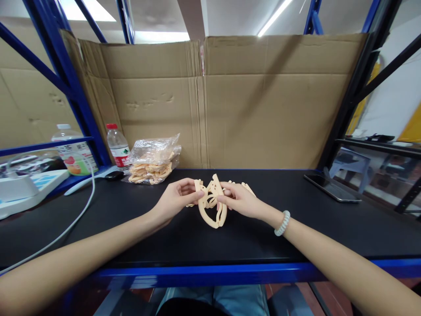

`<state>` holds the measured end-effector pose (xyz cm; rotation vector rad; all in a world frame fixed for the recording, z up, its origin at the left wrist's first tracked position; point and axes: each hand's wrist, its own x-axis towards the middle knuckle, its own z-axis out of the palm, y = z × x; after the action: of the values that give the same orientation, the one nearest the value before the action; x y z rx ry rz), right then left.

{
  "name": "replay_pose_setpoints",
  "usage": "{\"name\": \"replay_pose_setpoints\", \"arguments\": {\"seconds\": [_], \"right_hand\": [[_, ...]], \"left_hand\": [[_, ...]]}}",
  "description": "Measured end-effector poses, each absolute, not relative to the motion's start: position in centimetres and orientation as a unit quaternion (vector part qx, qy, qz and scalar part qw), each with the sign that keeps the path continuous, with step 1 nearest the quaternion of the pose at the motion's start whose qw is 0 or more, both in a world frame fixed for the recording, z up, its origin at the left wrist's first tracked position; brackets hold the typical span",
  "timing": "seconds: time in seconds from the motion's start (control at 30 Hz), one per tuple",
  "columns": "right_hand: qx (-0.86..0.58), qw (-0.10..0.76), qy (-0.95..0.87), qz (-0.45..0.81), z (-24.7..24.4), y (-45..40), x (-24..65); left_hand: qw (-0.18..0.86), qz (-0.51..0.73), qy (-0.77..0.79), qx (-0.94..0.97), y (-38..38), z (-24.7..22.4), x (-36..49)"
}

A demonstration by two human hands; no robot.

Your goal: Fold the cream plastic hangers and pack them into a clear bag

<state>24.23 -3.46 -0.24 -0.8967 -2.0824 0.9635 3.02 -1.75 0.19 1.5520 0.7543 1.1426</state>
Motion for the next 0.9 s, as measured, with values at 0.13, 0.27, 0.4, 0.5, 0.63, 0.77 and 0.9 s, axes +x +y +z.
{"name": "replay_pose_setpoints", "arguments": {"seconds": [0.13, 0.27, 0.4, 0.5, 0.63, 0.77, 0.9], "right_hand": [[-0.388, 0.341, -0.801, 0.303, -0.20, -3.45, 24.15], [-0.411, 0.354, -0.801, 0.252, -0.13, -3.64, 23.98], [-0.417, 0.351, -0.804, 0.239, 0.16, -3.87, 23.98], [-0.416, 0.346, -0.803, 0.248, 0.32, -3.96, 24.07], [-0.385, 0.341, -0.803, 0.301, 0.10, -3.92, 24.03], [-0.332, 0.329, -0.802, 0.371, -0.27, -3.92, 23.76], [-0.317, 0.315, -0.810, 0.380, -0.39, -4.03, 23.53]], "left_hand": [[0.506, 0.479, 0.311, 0.647, -1.66, 0.03, 3.00], [0.514, 0.479, 0.299, 0.646, -1.63, -0.05, 2.98], [0.515, 0.474, 0.292, 0.652, -1.69, 0.00, 2.96], [0.513, 0.468, 0.282, 0.662, -1.84, 0.11, 3.00], [0.514, 0.458, 0.266, 0.675, -2.09, 0.27, 3.11], [0.523, 0.458, 0.280, 0.662, -2.05, 0.14, 3.16], [0.529, 0.440, 0.296, 0.663, -1.91, -0.12, 3.16]]}}
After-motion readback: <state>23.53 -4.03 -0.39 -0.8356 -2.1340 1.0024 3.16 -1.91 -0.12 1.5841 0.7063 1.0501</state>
